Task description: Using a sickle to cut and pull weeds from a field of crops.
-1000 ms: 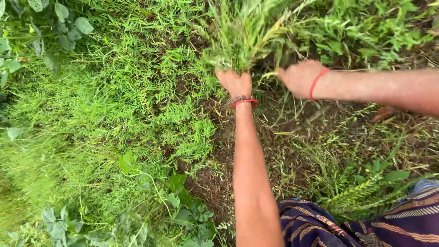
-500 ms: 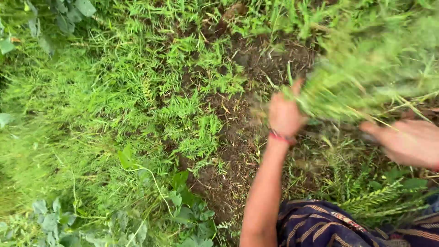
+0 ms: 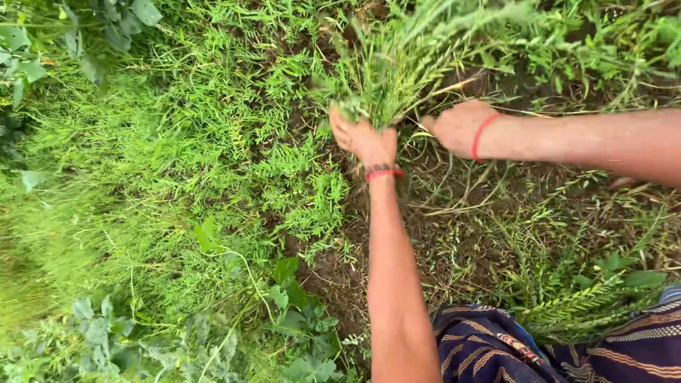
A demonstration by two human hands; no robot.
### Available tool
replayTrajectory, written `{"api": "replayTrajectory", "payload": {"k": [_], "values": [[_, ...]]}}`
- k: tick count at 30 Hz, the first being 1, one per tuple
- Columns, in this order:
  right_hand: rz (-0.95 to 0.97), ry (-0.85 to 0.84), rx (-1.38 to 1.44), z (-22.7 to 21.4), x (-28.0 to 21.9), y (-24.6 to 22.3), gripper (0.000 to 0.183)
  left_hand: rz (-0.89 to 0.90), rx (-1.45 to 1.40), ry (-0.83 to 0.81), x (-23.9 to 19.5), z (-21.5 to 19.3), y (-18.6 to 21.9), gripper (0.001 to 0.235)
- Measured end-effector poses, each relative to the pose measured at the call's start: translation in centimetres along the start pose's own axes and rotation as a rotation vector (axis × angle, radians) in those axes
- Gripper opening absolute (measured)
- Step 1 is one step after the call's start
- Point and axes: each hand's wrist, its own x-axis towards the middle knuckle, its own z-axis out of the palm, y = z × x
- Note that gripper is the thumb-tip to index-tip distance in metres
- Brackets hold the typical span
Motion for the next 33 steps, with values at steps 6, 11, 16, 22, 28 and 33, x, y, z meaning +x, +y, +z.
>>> {"api": "replayTrajectory", "payload": {"k": [6, 11, 16, 22, 28, 33], "values": [[0.001, -0.094, 0.115, 3.0, -5.1, -0.1, 0.073, 0.183, -0.461, 0.088, -1.0, 8.2, -4.9, 0.075], [0.044, -0.173, 0.095, 4.2, -11.9, -0.2, 0.067, 0.296, -0.367, 0.049, -5.5, 9.3, -5.8, 0.047], [0.015, -0.136, 0.017, 4.2, -12.0, -1.0, 0.071, 0.417, -0.398, 0.157, -6.7, 7.1, -6.2, 0.066], [0.103, -0.195, 0.075, 5.7, -6.1, 0.0, 0.066, 0.493, -0.595, 0.263, -6.6, 5.6, -5.4, 0.064], [-0.146, 0.153, -0.039, 9.2, -3.6, 1.5, 0.034, 0.537, -0.328, 0.342, -7.0, 8.4, -6.2, 0.054], [-0.022, -0.102, -0.154, 5.8, -7.3, -1.4, 0.055, 0.499, -0.490, 0.173, -8.3, 5.0, -5.2, 0.046]]}}
